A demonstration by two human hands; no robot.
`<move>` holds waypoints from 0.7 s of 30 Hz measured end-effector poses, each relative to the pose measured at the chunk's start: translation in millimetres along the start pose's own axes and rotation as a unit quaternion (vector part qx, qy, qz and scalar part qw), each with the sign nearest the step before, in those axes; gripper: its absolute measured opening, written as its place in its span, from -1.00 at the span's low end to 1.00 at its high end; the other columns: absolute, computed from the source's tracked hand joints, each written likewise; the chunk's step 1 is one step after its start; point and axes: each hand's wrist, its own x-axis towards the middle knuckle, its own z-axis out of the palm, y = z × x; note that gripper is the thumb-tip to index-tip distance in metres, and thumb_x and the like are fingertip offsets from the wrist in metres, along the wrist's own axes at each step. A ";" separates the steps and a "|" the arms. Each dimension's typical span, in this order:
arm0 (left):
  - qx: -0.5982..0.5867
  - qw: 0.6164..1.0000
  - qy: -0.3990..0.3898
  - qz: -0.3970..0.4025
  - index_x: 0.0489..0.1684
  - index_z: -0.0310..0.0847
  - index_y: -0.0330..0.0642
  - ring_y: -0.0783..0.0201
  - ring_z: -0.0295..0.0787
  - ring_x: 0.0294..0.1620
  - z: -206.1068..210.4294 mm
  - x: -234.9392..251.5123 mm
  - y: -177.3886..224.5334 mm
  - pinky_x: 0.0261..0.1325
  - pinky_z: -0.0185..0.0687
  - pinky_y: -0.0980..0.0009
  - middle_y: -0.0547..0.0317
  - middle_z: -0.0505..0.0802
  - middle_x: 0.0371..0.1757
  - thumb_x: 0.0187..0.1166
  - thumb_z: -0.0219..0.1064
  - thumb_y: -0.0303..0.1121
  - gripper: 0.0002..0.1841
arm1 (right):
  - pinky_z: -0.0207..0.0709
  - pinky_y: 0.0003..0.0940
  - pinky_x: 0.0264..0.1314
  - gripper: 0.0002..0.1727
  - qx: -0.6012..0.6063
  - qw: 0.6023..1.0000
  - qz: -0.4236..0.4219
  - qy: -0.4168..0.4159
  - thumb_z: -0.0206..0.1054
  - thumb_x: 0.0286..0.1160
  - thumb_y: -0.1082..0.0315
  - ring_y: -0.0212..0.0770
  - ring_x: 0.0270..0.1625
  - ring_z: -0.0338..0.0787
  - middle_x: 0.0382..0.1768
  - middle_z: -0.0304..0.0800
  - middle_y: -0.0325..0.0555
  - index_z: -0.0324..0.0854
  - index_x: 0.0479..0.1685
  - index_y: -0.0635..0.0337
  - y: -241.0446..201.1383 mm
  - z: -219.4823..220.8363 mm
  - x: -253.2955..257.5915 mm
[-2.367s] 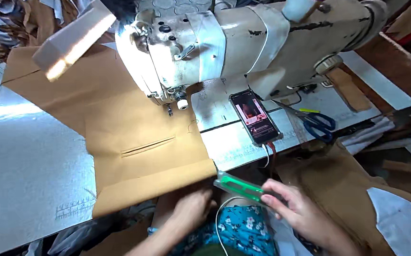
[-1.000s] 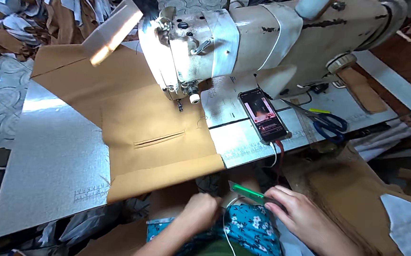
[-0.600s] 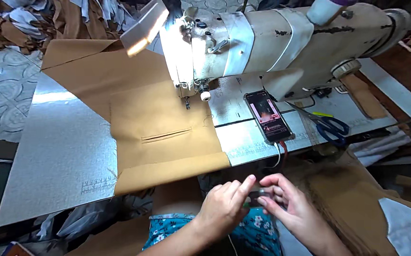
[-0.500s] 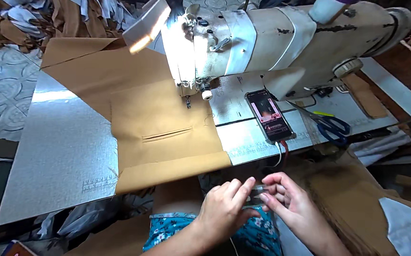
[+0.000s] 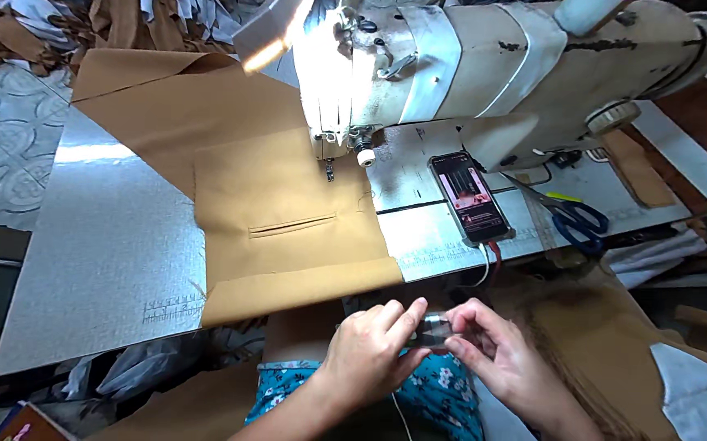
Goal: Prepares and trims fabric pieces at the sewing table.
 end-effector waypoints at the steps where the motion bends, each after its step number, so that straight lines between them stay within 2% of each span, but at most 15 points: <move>1: 0.002 1.000 0.000 0.000 0.21 0.80 -0.27 0.25 0.70 -0.50 -0.8 0.2 0.2 -0.49 0.59 0.44 0.12 0.78 -0.41 0.41 0.44 -0.11 -0.51 | 0.63 -0.81 -0.23 -0.70 -0.013 1.000 -0.004 0.020 0.29 0.64 0.03 -0.74 -0.24 0.72 -0.16 0.78 -0.38 0.56 -0.20 0.08 1.8 1.2 0.7; 5: 0.035 0.999 0.009 -0.001 0.22 0.80 -0.26 0.24 0.68 -0.52 -3.8 0.9 0.2 -0.50 0.55 0.45 0.14 0.77 -0.42 0.45 0.42 -0.12 -0.53 | 0.67 -0.77 0.02 -0.72 -0.106 0.991 -0.018 0.078 0.26 0.61 0.17 -0.63 0.01 0.80 0.05 0.85 -0.20 0.78 -0.20 0.18 1.4 3.4 3.7; 10: 0.079 0.997 0.025 0.010 0.18 0.82 -0.22 0.25 0.66 -0.54 -2.0 1.0 1.2 -0.55 0.47 0.45 0.15 0.77 -0.43 0.51 0.38 -0.14 -0.59 | 0.60 -0.75 0.11 -0.74 -0.169 0.980 0.003 0.106 0.30 0.51 0.13 -0.63 0.13 0.73 0.16 0.80 -0.22 0.83 -0.30 0.07 -1.6 5.2 5.5; 14: 0.092 0.995 0.035 0.004 0.17 0.82 -0.22 0.24 0.65 -0.53 -0.7 2.9 3.4 -0.54 0.46 0.45 0.15 0.78 -0.42 0.53 0.36 -0.14 -0.60 | 0.61 -0.76 0.05 -0.76 -0.155 0.976 0.026 0.153 0.35 0.46 0.15 -0.60 0.10 0.74 0.20 0.76 -0.13 0.83 -0.28 0.11 -3.4 11.9 6.7; 17: 0.084 0.996 0.035 -0.002 0.16 0.82 -0.23 0.23 0.68 -0.52 0.6 3.8 2.5 -0.51 0.50 0.44 0.14 0.79 -0.42 0.50 0.39 -0.13 -0.58 | 0.62 -0.79 0.08 -0.78 -0.107 0.982 0.028 0.151 0.37 0.46 0.23 -0.61 0.13 0.74 0.24 0.73 -0.07 0.84 -0.22 0.17 -5.3 11.7 7.8; 21: 0.071 0.997 0.030 0.003 0.16 0.82 -0.24 0.23 0.67 -0.52 3.3 2.9 3.2 -0.50 0.50 0.45 0.14 0.79 -0.42 0.51 0.39 -0.13 -0.59 | 0.61 -0.79 0.13 -0.82 -0.051 0.989 0.040 0.135 0.37 0.42 0.29 -0.61 0.18 0.72 0.22 0.72 -0.07 0.81 -0.28 0.21 -4.4 8.0 8.6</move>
